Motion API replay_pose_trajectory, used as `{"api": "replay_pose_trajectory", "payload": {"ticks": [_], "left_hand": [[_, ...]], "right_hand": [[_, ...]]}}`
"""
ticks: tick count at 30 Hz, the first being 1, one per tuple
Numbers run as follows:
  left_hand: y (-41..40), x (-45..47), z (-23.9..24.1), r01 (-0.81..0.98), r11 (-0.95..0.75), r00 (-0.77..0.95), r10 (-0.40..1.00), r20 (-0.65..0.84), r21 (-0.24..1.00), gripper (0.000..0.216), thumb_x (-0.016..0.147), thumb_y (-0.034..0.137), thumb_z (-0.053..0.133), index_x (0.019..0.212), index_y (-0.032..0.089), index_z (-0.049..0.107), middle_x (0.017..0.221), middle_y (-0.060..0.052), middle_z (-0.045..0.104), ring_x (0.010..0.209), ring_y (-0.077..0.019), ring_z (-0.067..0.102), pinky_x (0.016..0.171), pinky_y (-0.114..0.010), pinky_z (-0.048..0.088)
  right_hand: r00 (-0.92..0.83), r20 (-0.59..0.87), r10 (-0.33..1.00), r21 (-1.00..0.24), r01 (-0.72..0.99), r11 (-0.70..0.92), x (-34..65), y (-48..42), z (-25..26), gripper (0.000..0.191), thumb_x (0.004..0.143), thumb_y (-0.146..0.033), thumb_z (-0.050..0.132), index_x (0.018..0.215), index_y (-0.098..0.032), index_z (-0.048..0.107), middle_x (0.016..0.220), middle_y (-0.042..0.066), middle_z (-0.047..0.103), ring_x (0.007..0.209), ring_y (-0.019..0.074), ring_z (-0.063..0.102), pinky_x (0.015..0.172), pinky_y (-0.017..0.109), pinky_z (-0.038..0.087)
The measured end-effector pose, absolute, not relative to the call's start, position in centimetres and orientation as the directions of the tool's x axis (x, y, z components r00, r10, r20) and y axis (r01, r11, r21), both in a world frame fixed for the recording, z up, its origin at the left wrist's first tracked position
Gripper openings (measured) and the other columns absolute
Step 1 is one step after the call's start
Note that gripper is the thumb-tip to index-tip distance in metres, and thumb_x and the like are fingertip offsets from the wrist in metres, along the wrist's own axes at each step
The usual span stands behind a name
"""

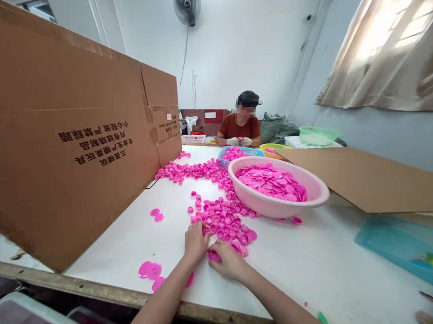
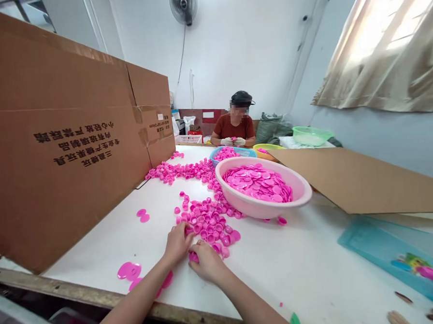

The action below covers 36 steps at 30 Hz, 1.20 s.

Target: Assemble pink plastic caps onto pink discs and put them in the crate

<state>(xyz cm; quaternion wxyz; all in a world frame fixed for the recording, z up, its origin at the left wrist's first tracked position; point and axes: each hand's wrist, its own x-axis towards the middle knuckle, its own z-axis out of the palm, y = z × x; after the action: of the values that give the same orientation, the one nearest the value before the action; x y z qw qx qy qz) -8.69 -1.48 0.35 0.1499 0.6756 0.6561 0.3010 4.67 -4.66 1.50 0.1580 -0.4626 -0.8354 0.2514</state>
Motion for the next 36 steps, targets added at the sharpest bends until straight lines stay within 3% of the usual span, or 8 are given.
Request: {"api": "replay_pose_trajectory", "payload": {"ticks": [6,10,13,16,20,25,32,36], "left_hand": [[-2.9,-10.4,1.5,0.622,-0.229,-0.109,0.922,0.372,0.749,0.018,0.069,0.021,0.047,0.086,0.019,0.042,0.084,-0.001,0.051,0.077,-0.0131,0.05,0.071,-0.026,0.042],[-4.7,-11.1,2.0,0.623,-0.262,0.027,0.949,0.315,0.737,0.013,0.068,0.017,0.046,0.08,0.019,0.049,0.079,-0.001,0.051,0.07,-0.0109,0.05,0.065,-0.023,0.042],[-5.7,-11.2,1.7,0.707,-0.2,0.117,0.979,0.167,0.679,0.015,0.066,0.015,0.048,0.079,0.018,0.055,0.078,-0.002,0.052,0.066,-0.0107,0.05,0.062,-0.023,0.04],[-5.7,-11.0,1.3,0.781,-0.127,0.092,0.992,0.088,0.611,0.013,0.063,0.016,0.051,0.075,0.017,0.057,0.075,-0.003,0.054,0.071,-0.0133,0.05,0.066,-0.024,0.037],[-5.3,-10.9,0.9,0.779,-0.116,0.088,0.993,0.077,0.617,0.014,0.063,0.027,0.054,0.072,0.017,0.057,0.071,-0.002,0.058,0.067,-0.0139,0.051,0.061,-0.023,0.034],[-5.6,-11.3,0.5,0.736,-0.11,0.088,0.994,0.067,0.668,0.022,0.066,0.036,0.052,0.071,0.016,0.06,0.065,-0.002,0.059,0.058,-0.0122,0.049,0.054,-0.022,0.031],[-4.3,-12.6,1.0,0.641,-0.049,0.122,0.992,-0.038,0.766,0.037,0.068,0.047,0.049,0.087,0.017,0.057,0.07,-0.002,0.061,0.062,-0.0142,0.054,0.054,-0.022,0.035],[-2.3,-11.5,1.2,0.799,0.057,-0.081,0.997,0.013,0.599,0.039,0.081,0.045,0.029,0.085,0.016,0.054,0.079,-0.007,0.06,0.075,-0.0191,0.054,0.065,-0.029,0.036]], "right_hand": [[-0.496,0.085,0.864,-0.616,0.655,0.437,4.9,-3.9,1.2,0.028,0.079,-0.018,0.039,0.099,-0.017,0.059,0.093,0.008,0.059,0.088,0.0185,0.053,0.077,0.027,0.038],[-0.393,0.129,0.91,-0.745,0.568,0.35,6.0,-2.6,1.0,0.026,0.078,-0.015,0.038,0.093,-0.017,0.06,0.093,0.006,0.062,0.088,0.0175,0.055,0.078,0.029,0.04],[-0.296,0.065,0.953,-0.887,0.42,0.191,6.1,-1.7,1.3,0.023,0.079,-0.022,0.041,0.093,-0.015,0.058,0.079,0.005,0.062,0.068,0.0151,0.057,0.061,0.026,0.045],[-0.335,-0.094,0.937,-0.968,0.25,-0.008,5.1,-1.3,1.4,0.025,0.078,-0.026,0.046,0.097,-0.014,0.056,0.061,0.001,0.057,0.049,0.0109,0.052,0.043,0.021,0.041],[-0.429,-0.23,0.873,-0.957,0.26,-0.124,3.1,-1.0,0.9,0.018,0.075,-0.02,0.051,0.089,-0.012,0.058,0.047,-0.003,0.052,0.041,0.0085,0.05,0.04,0.018,0.04],[-0.471,-0.317,0.823,-0.91,0.397,-0.122,2.2,-0.6,1.2,0.004,0.073,-0.017,0.054,0.072,-0.013,0.053,0.048,-0.001,0.056,0.044,0.012,0.056,0.041,0.02,0.045],[-0.42,-0.417,0.806,-0.887,0.382,-0.259,1.8,-0.3,1.3,0.016,0.07,-0.013,0.058,0.068,-0.015,0.043,0.048,-0.003,0.054,0.047,0.0139,0.059,0.043,0.021,0.048],[-0.387,-0.444,0.808,-0.882,0.347,-0.318,1.2,-0.7,0.9,0.017,0.074,-0.014,0.056,0.066,-0.015,0.04,0.048,-0.002,0.055,0.047,0.0136,0.06,0.044,0.021,0.049]]}}
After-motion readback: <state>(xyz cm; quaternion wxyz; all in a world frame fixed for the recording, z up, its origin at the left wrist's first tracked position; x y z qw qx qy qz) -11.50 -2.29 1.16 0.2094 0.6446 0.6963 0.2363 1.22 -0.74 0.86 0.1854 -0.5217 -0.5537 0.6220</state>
